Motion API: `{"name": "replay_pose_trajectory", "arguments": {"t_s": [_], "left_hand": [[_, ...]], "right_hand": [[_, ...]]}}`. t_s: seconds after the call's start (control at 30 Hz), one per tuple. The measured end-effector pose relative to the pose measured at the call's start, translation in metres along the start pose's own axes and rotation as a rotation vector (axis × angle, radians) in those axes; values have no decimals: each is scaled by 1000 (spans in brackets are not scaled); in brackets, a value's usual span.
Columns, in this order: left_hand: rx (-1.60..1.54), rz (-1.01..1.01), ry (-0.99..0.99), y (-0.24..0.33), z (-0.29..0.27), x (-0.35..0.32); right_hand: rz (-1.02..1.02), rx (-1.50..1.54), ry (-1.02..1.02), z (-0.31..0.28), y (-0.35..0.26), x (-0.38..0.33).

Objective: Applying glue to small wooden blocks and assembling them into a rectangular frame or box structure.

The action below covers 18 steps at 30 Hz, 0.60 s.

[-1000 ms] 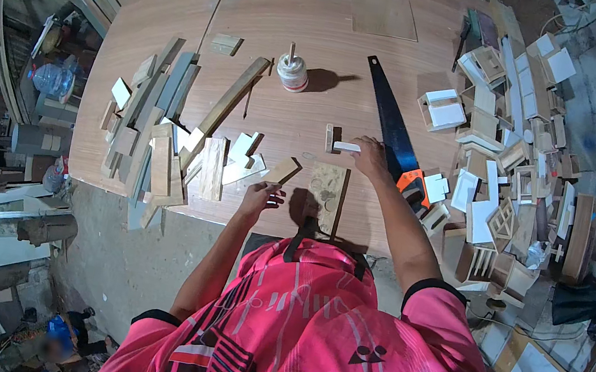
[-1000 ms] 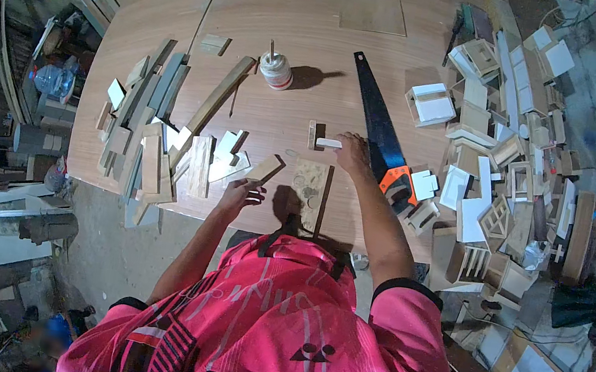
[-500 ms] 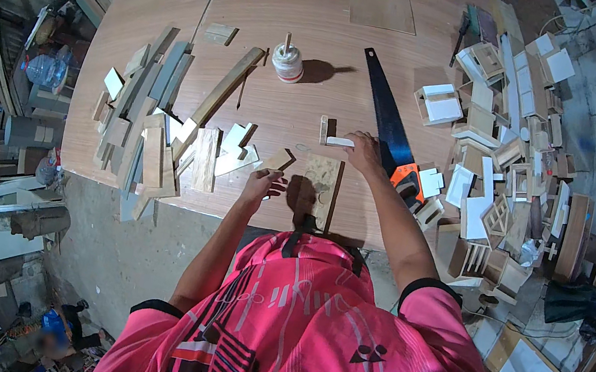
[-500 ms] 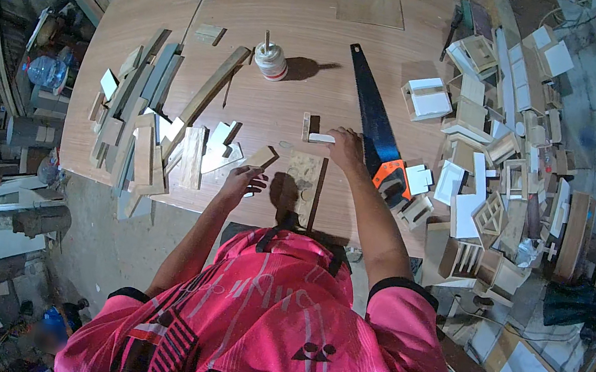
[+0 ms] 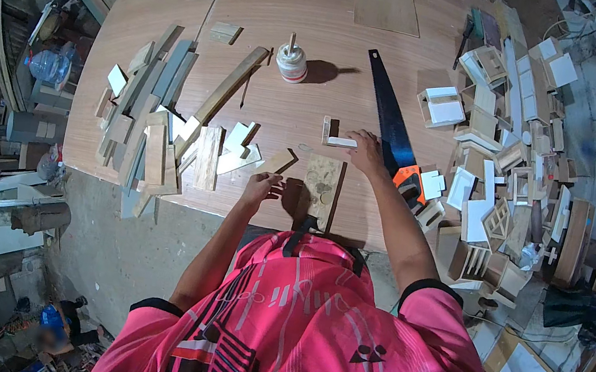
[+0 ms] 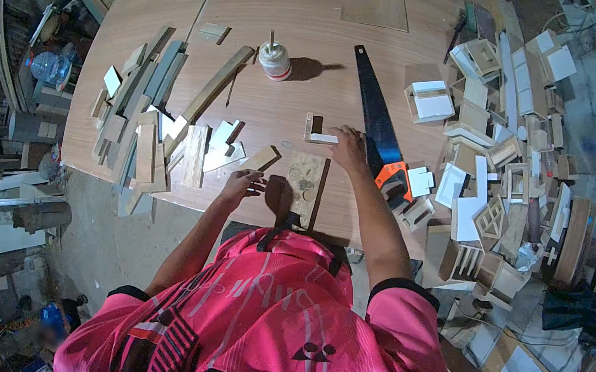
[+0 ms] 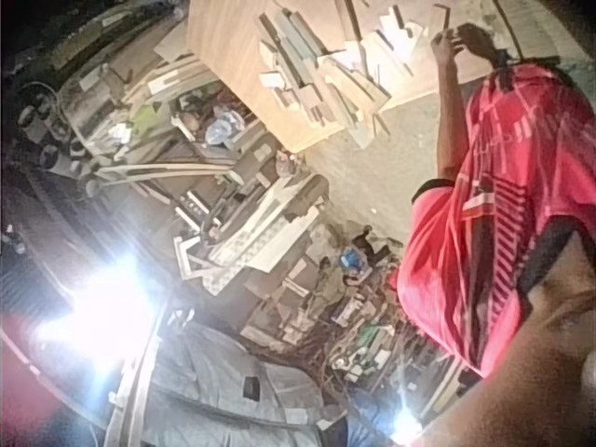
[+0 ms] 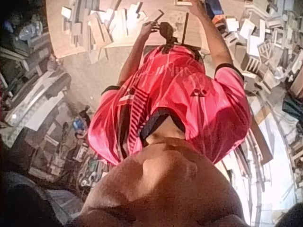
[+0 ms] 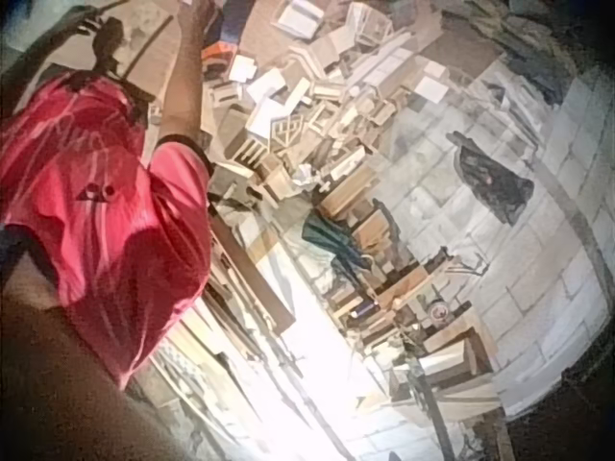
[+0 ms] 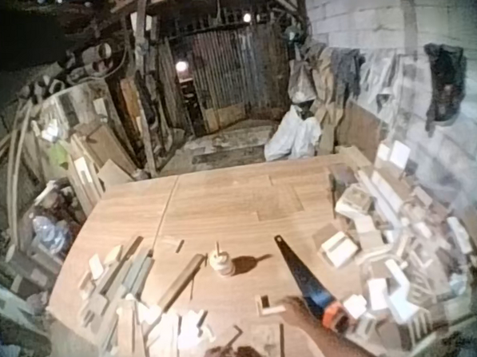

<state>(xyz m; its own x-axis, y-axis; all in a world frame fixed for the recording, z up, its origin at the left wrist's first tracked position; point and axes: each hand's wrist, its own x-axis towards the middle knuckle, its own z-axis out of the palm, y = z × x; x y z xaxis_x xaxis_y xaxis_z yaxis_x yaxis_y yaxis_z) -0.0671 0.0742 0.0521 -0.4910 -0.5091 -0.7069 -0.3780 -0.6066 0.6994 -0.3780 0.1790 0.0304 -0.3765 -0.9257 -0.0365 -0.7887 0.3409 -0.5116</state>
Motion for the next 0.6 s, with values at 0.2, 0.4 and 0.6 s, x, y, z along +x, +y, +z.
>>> {"name": "replay_pose_trajectory", "arguments": {"t_s": [0.2,0.4,0.6], "left_hand": [[59,-22,-9,-2,-2,9],[74,-21,-9,-4,-6,9],[102,-12,-10,0,-7,5]], "right_hand": [[2,245,191,4,41,-19],[124,376,158,4,63,-30],[18,388,131,12,56,-20]]}}
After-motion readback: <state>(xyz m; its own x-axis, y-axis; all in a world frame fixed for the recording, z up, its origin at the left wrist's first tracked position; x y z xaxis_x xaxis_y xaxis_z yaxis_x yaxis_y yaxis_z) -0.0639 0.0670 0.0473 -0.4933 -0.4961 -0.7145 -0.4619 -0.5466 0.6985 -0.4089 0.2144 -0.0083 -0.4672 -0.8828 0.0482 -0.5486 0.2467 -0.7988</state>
